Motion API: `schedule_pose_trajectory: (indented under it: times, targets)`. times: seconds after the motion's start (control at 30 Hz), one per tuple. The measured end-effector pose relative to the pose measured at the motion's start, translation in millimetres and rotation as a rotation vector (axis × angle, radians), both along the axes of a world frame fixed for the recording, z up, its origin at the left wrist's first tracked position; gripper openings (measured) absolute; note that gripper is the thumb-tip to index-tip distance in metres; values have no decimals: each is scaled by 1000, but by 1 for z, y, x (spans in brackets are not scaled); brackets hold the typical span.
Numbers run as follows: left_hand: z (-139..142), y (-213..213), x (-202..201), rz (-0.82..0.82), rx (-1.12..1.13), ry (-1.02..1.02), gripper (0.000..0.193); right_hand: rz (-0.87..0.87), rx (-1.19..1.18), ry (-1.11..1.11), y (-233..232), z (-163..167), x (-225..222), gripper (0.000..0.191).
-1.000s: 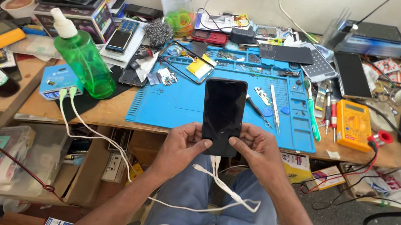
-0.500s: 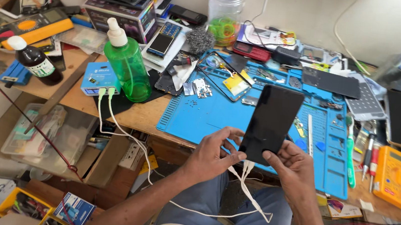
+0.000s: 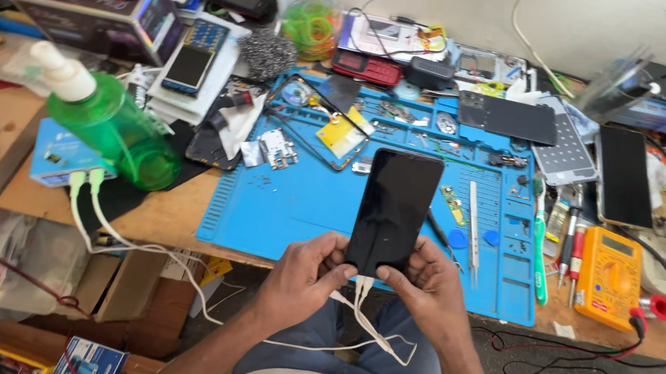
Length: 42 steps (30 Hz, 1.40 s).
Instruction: The person uses tweezers to manipulate a small component on a disassembled smartphone, then cleans the battery area with a toothbrush. They connect a charging cable to the phone and inspect the device.
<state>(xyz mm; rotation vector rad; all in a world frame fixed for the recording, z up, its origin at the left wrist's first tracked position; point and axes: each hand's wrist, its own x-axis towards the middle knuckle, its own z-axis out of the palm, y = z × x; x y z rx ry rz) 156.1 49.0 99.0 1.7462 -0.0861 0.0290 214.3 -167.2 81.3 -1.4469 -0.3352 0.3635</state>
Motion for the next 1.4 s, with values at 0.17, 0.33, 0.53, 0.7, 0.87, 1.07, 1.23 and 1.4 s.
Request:
schedule_pose_trajectory:
  times: [0.17, 0.33, 0.53, 0.7, 0.87, 1.07, 1.23, 1.4]
  targets:
    - [8, -2, 4, -5, 35, 60, 35, -34, 10, 47, -1, 1, 2, 39]
    - [6, -4, 4, -6, 105, -44, 29, -21, 13, 34, -5, -1, 0, 37]
    - [1, -3, 4, -53, 35, -45, 35, -17, 0, -3, -6, 3, -3, 38]
    - [0, -9, 12, -131, -120, -44, 34, -4, 32, 8, -5, 7, -3, 41]
    - [7, -12, 11, -178, 15, 102, 62, -68, 34, -1, -6, 6, -6, 41]
    - [9, -15, 7, -93, 1, 35, 53, -177, 104, -41, -5, 0, -6, 41]
    - [-11, -6, -24, 12, 0, -45, 27, -285, 165, -68, -3, -1, -6, 38]
    - [-30, -20, -62, -49, -715, -75, 27, -282, 178, -87, -1, -1, -7, 36]
